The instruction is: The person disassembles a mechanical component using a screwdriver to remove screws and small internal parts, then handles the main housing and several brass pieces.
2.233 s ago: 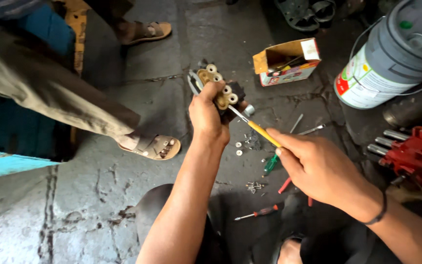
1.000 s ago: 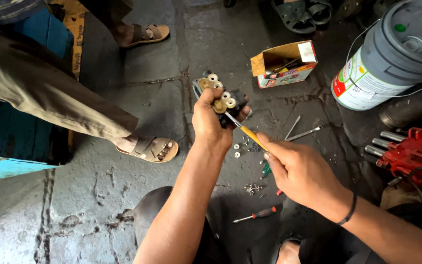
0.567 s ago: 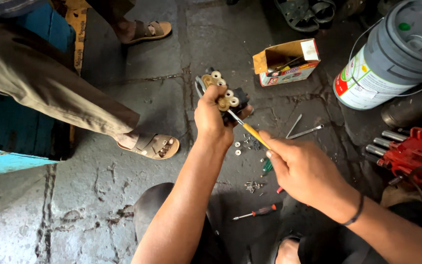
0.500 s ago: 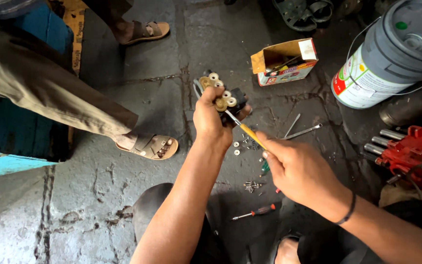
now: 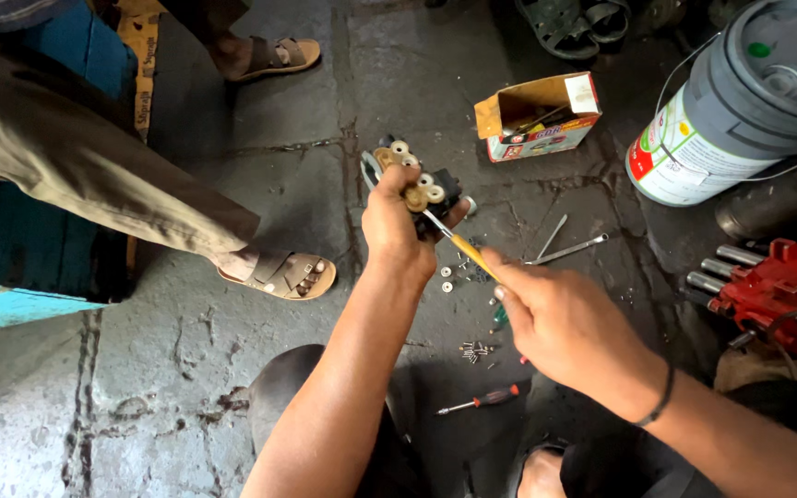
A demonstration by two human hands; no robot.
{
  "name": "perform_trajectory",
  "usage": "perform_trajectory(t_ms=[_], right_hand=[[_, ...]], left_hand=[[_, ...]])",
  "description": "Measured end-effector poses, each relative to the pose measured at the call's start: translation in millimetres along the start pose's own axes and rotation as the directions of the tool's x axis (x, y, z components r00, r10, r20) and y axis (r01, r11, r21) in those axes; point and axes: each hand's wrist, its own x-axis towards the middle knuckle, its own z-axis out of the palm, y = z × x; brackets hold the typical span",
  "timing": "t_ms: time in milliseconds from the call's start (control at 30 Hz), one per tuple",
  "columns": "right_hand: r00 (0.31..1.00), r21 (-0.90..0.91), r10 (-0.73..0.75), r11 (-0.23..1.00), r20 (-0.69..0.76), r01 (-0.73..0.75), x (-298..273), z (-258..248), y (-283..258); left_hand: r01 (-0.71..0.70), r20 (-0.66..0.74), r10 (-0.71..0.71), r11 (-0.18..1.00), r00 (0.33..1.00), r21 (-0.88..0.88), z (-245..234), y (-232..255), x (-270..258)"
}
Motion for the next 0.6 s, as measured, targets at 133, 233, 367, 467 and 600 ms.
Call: perform_trajectory(t_ms=[133, 233, 367, 467, 600], right_hand=[[0.997, -0.015, 0.078, 0.997, 0.018, -0.077, -1.8, -4.7, -4.7], [0.995, -0.011, -0.003, 1.0, -0.097, 0.002, -4.1, 6.9, -4.5], [0.983, 0.029, -0.063, 0.997, -0.175, 0.069, -4.7, 21.4, 1.9], [0.972, 0.039, -0.088, 0.994, -0.216, 0.099, -4.0, 30.9, 4.7], [0.966, 0.018, -0.088, 0.995, -0.244, 0.095, -1.8, 37.6, 2.3]], left_hand=[[-0.025, -0.027, 0.025, 0.999, 0.999, 0.033, -2.2, -6.3, 1.1], [0.033, 0.014, -0.033, 0.998, 0.999, -0.046, 0.9, -7.6, 3.4], [0.059, 0.041, -0.055, 0.994, 0.998, -0.088, 0.5, -6.3, 5.0], [0.06, 0.046, -0.056, 0.995, 0.997, -0.083, -1.1, -5.8, 7.1], [0.086, 0.069, -0.078, 0.988, 0.995, -0.126, -3.4, -3.4, 9.6]])
